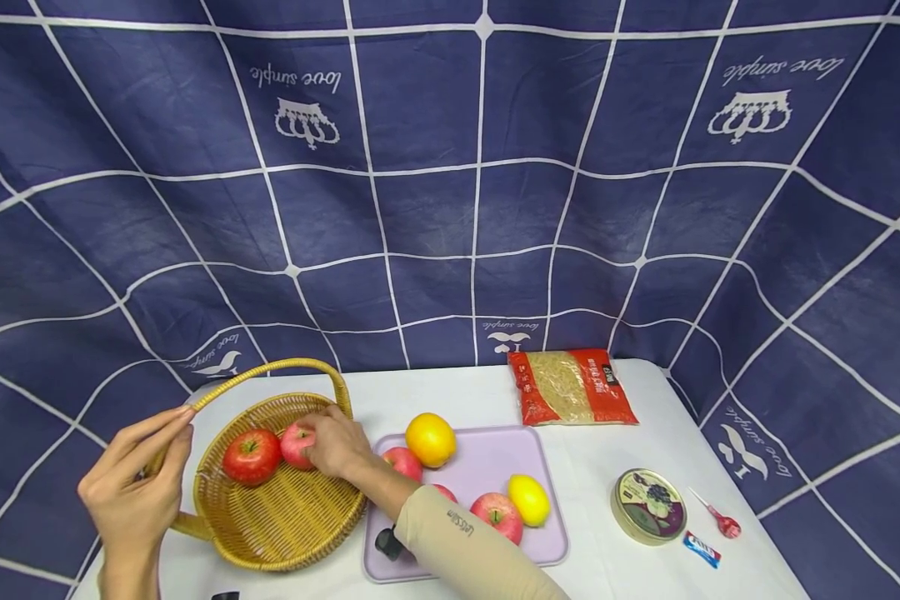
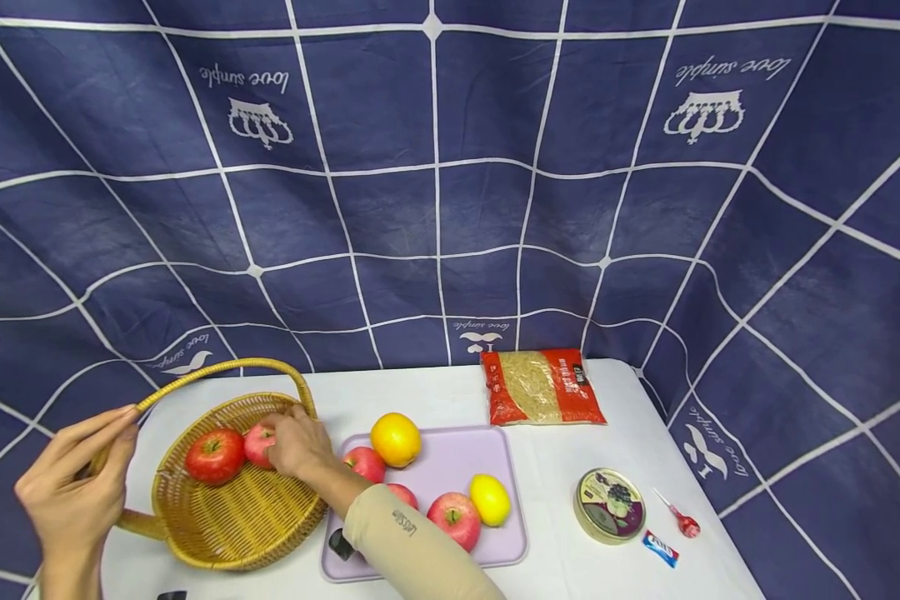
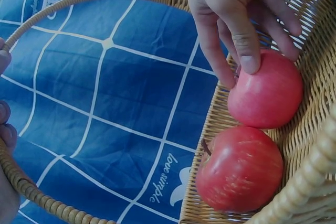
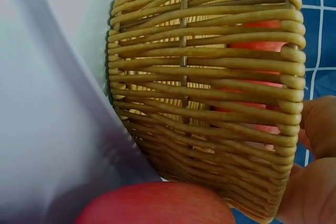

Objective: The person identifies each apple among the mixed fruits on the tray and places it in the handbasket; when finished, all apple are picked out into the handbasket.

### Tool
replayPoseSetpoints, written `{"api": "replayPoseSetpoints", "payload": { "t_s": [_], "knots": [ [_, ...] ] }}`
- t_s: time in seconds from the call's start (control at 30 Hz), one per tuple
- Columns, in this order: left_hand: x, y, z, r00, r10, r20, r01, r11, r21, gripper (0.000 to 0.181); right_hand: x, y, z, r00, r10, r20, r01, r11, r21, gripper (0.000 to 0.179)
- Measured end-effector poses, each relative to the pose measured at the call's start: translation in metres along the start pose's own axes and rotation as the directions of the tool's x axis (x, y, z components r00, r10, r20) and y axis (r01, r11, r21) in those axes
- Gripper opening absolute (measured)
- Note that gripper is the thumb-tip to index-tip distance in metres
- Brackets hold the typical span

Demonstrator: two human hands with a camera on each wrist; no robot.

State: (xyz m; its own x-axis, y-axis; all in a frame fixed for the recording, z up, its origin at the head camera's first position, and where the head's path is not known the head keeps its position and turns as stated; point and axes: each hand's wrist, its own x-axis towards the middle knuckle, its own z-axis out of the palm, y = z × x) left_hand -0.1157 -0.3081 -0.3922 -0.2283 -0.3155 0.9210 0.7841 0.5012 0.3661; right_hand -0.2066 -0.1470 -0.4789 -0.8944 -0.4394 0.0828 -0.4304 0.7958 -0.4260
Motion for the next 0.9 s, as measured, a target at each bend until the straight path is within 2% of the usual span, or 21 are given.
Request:
{"api": "replayPoseSetpoints", "payload": {
  "t_s": [0.43, 0.9],
  "knots": [
    [0.001, 0.0, 0.0, 1.0, -0.009, -0.001, 0.009, 1.0, -0.02, 0.005, 0.012, 0.002, 0.001, 0.998, -0.046, 0.031, 0.046, 0.999, 0.02, 0.045],
    [0.001, 0.0, 0.001, 1.0, -0.004, 0.002, 0.004, 1.0, -0.018, 0.005, 0.02, 0.004, 0.0, 0.994, -0.098, 0.044, 0.098, 0.995, -0.005, 0.049]
  ]
}}
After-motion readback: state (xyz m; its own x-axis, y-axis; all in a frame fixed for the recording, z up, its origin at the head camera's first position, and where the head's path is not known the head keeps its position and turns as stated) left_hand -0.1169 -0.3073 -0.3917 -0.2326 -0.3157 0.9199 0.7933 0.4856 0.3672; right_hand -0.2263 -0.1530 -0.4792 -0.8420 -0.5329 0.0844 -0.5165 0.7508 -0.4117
